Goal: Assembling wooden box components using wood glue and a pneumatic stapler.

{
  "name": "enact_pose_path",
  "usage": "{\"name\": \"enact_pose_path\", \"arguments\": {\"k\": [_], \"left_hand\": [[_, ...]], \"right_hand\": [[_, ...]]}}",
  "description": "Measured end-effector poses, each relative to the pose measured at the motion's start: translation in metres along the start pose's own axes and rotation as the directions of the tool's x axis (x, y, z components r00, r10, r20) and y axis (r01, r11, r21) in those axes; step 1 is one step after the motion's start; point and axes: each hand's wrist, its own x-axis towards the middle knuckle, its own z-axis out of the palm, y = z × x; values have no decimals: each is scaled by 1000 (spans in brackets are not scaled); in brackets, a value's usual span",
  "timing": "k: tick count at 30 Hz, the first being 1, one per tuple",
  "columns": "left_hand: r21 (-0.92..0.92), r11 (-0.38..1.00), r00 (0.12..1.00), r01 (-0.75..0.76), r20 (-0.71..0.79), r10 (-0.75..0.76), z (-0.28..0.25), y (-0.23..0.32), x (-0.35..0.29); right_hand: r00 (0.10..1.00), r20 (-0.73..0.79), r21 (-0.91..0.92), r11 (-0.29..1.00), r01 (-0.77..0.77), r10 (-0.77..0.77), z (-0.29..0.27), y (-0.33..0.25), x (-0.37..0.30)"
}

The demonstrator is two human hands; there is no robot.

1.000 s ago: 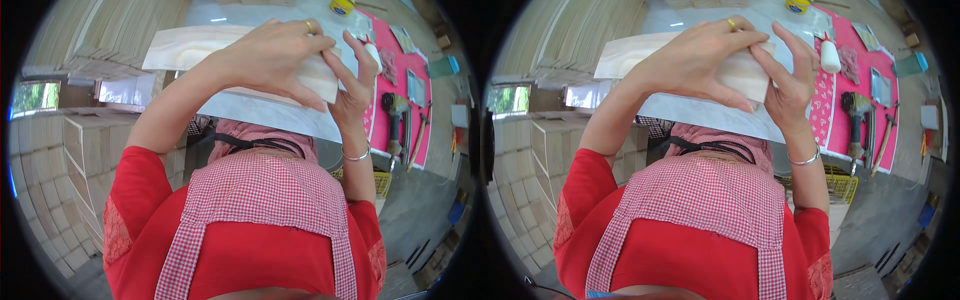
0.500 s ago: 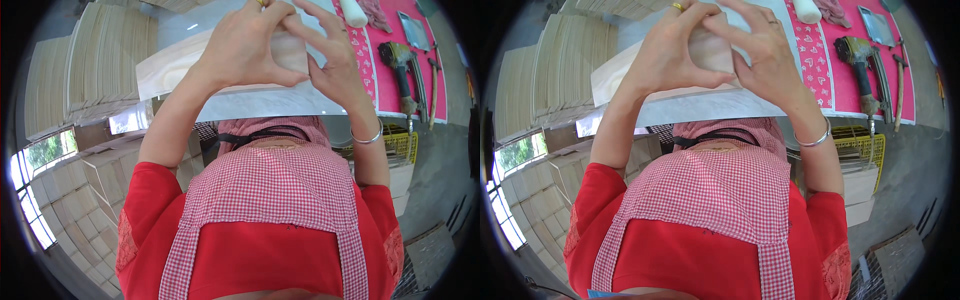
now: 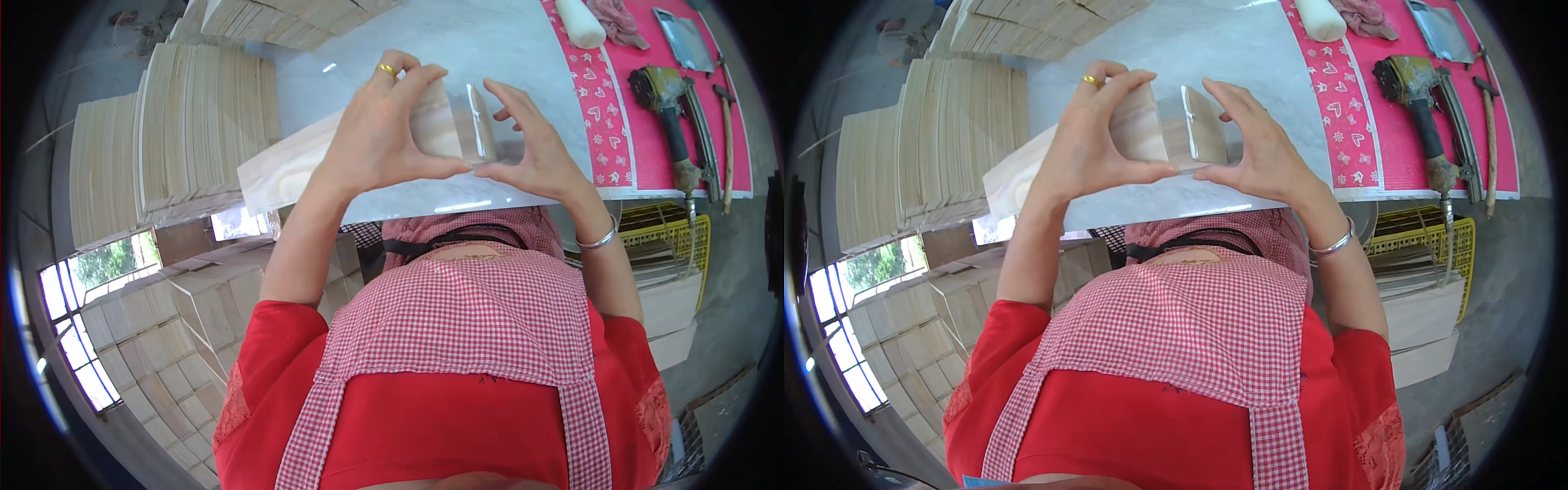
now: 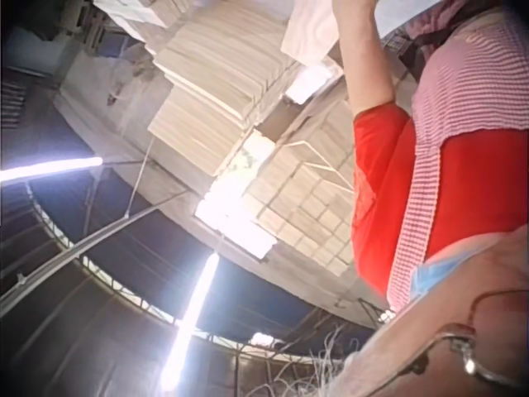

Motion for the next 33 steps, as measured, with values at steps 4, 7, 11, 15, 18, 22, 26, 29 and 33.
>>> {"name": "enact_pose_path", "arguments": {"k": [4, 7, 11, 15, 18, 22, 26, 29, 33], "left_hand": [[-61, 998, 999, 35, 41, -33, 7, -1, -3], [-97, 994, 998, 59, 42, -55, 13, 0, -3], [-101, 991, 996, 91, 28, -89, 22, 2, 1], [-106, 991, 996, 86, 26, -84, 28, 0, 6], [-121, 990, 997, 71, 9, -70, 31, -3, 8], [-129, 990, 998, 60, 28, -57, 32, -4, 10], [-128, 990, 997, 65, 38, -61, 34, -5, 11], [-106, 992, 997, 61, 52, -55, 36, -6, 13], [-112, 992, 997, 60, 58, -53, 36, -6, 13]], "right_hand": [[1000, 21, -34, 999, 6, -5, 6, 6, 9], [997, 29, -28, 997, 66, -65, 5, 12, 12], [995, 50, -8, 996, 90, -89, 0, 14, 15], [996, 64, -12, 998, 67, -66, -3, 10, 16], [995, 70, -14, 997, 72, -71, -2, 9, 15], [995, 69, -17, 997, 75, -74, -2, 11, 15], [995, 65, -17, 996, 83, -81, -1, 12, 14], [994, 63, -19, 996, 87, -85, -1, 13, 15], [994, 64, -23, 995, 92, -91, -1, 14, 15]]}}
